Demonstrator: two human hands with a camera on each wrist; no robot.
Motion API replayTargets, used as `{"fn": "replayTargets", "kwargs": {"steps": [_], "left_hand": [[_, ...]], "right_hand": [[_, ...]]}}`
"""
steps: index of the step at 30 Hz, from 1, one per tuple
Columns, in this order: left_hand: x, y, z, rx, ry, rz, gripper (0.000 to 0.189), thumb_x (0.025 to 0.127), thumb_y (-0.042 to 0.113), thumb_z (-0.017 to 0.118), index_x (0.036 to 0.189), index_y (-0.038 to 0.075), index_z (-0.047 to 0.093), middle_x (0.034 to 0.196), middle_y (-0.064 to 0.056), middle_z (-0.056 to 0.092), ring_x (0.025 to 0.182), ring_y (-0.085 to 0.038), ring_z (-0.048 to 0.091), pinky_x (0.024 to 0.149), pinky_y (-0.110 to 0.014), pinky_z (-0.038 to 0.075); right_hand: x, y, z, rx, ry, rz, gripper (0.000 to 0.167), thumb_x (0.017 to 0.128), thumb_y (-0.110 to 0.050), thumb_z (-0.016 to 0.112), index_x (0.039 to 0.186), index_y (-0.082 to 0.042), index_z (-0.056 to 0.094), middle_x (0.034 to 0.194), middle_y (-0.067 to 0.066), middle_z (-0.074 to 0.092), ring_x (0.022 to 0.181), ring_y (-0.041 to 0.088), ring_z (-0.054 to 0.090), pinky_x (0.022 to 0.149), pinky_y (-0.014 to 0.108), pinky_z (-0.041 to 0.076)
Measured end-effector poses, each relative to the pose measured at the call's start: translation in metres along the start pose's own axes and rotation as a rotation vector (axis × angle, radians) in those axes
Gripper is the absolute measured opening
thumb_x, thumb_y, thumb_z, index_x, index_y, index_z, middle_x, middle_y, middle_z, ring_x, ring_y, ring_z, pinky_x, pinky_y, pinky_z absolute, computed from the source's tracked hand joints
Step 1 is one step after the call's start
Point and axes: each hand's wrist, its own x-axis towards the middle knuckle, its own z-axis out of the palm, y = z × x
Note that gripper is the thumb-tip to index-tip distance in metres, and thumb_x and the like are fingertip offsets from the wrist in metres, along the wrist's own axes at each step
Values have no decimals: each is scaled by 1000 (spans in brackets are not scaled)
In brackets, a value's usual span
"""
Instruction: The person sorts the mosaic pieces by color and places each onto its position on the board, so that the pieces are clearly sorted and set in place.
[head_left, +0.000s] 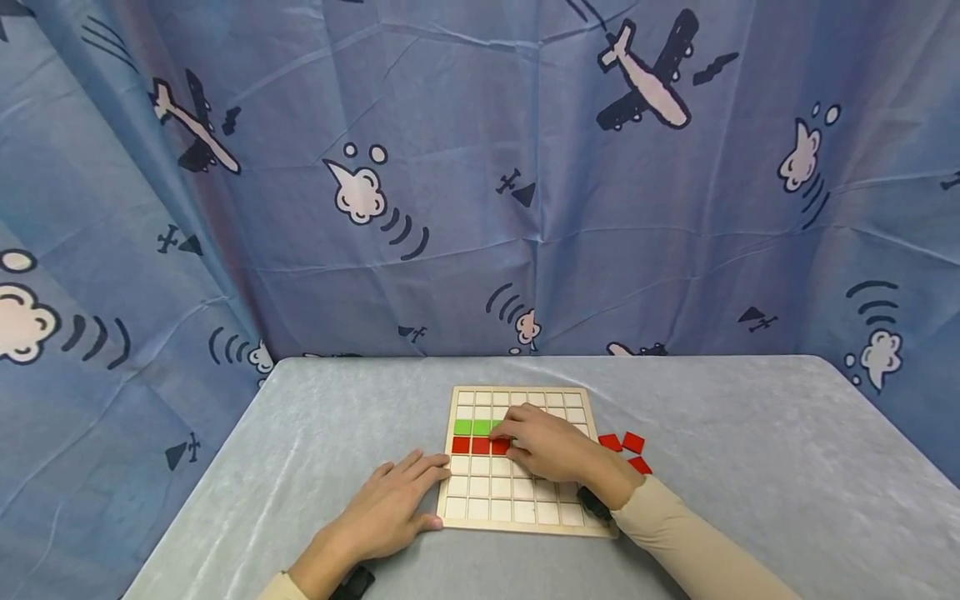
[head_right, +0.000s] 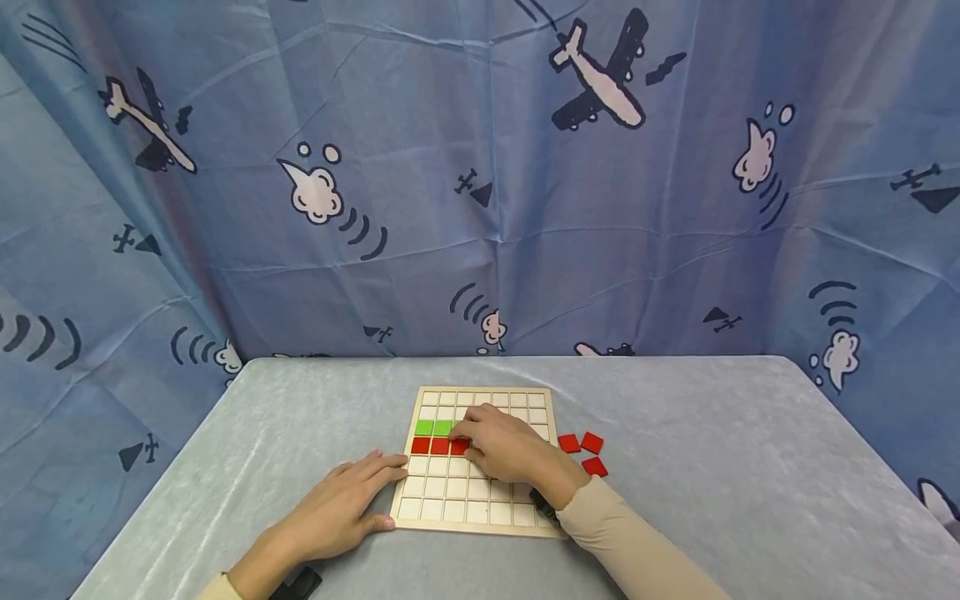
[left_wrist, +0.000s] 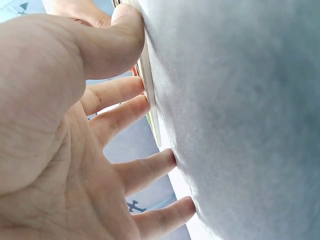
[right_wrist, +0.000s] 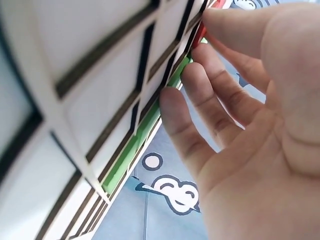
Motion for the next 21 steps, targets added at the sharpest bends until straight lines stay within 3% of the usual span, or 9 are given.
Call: {"fn": "replayTargets", "kwargs": {"steps": [11,21], "left_hand": [[1,0,-1,-7,-2,2,59,88,42,71,139,18,54,152,3,47,142,-39,42,103,-66,41],[0,-1,0,-13,-4,5,59,88,41,71,140,17,54,152,1,47,142,-40,43,103,-67,40]], "right_hand": [[-3,0,-9,-24,-34,-10,28,93,-15,67,121,-15,69,111,-1,65,102,13,60,92,35,53],[-28,17,-21,-7,6,-14,26,93,-16,69,119,-17,69,110,-2,65,98,12,61,84,34,54]]}}
